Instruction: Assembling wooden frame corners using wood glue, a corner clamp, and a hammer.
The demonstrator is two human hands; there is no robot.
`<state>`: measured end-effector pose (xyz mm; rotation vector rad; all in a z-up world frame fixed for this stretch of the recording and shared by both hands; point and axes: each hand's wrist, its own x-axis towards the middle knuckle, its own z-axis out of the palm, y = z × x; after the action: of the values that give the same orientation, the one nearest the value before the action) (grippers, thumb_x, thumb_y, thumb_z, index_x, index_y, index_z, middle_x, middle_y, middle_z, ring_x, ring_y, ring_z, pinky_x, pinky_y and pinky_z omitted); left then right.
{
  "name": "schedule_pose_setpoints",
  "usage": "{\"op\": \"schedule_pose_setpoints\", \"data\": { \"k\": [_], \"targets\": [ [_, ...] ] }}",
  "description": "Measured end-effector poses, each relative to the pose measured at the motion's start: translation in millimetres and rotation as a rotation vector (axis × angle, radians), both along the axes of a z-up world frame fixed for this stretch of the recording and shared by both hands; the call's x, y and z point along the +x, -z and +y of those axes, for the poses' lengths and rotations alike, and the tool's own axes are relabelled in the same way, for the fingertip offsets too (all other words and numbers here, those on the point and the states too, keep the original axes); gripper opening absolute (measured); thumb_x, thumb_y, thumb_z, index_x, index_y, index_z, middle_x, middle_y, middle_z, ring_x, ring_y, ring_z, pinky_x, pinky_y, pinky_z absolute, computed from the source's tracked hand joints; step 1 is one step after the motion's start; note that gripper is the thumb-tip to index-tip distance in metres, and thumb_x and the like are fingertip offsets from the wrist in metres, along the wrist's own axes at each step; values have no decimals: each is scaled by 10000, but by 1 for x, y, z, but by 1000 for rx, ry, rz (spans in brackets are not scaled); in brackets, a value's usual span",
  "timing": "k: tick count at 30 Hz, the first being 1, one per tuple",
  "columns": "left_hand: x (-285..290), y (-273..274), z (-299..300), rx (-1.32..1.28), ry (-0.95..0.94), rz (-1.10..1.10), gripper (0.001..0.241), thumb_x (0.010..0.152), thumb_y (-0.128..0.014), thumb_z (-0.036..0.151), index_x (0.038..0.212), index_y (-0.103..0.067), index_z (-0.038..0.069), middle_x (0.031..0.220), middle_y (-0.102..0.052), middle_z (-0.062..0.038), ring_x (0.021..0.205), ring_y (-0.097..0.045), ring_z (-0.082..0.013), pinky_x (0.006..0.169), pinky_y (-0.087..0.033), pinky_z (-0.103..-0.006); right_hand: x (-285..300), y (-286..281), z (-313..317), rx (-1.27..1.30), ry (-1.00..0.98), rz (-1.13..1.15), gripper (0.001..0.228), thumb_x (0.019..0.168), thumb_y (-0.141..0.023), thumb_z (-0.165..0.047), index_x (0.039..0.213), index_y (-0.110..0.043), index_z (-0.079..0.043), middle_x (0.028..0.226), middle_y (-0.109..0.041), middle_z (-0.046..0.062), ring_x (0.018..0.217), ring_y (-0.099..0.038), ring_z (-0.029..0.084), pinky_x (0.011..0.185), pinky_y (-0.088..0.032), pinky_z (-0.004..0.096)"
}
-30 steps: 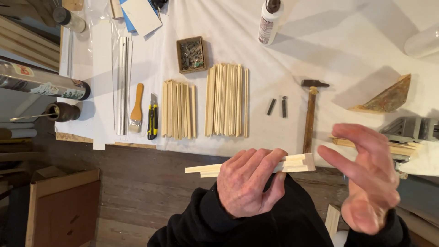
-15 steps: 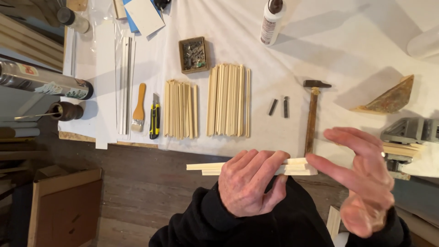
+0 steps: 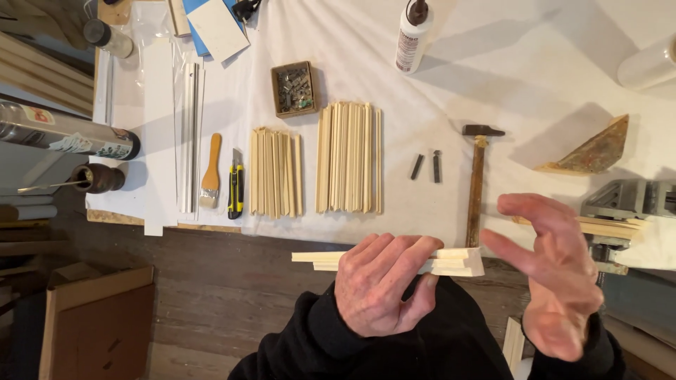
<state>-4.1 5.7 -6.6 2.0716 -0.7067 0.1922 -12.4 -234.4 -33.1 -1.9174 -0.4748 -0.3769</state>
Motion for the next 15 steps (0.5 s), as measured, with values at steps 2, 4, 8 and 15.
{"op": "schedule_pose_setpoints", "data": {
  "k": [2,4,8,15],
  "targets": [
    [-1,-1,1,-9,-4,10,372,920,-682,105,1260,-596,-19,1082,-687,-112,803,-651,-251,739,-515,-370,-7,12,2,114,-41,20,813,1018,-305,-696,1183,-710,-11,1411,-544,256,1307,-537,347,1097,-469,481],
    [-1,-2,1,-20,-1,20,368,919,-679,100,1257,-596,-19,1085,-688,-113,804,-653,-252,745,-520,-370,-8,20,6,226,-75,39,821,1021,-320,-701,1249,-696,-7,1457,-527,246,1322,-525,324,1092,-475,461],
    [-2,-4,1,-81,17,39,345,943,-664,90,1256,-587,-30,1094,-691,-122,829,-667,-258,771,-540,-367,-9,33,14,265,-112,-8,776,1029,-308,-663,1311,-673,-39,1538,-482,261,1393,-491,336,1132,-449,499],
    [-1,-3,5,-122,-21,86,304,958,-633,76,1236,-598,-43,1036,-697,-130,824,-682,-265,776,-558,-367,-14,42,7,303,-160,80,755,1058,-328,-679,1440,-601,-87,1574,-444,233,1429,-498,306,1197,-409,451]
  ]
}}
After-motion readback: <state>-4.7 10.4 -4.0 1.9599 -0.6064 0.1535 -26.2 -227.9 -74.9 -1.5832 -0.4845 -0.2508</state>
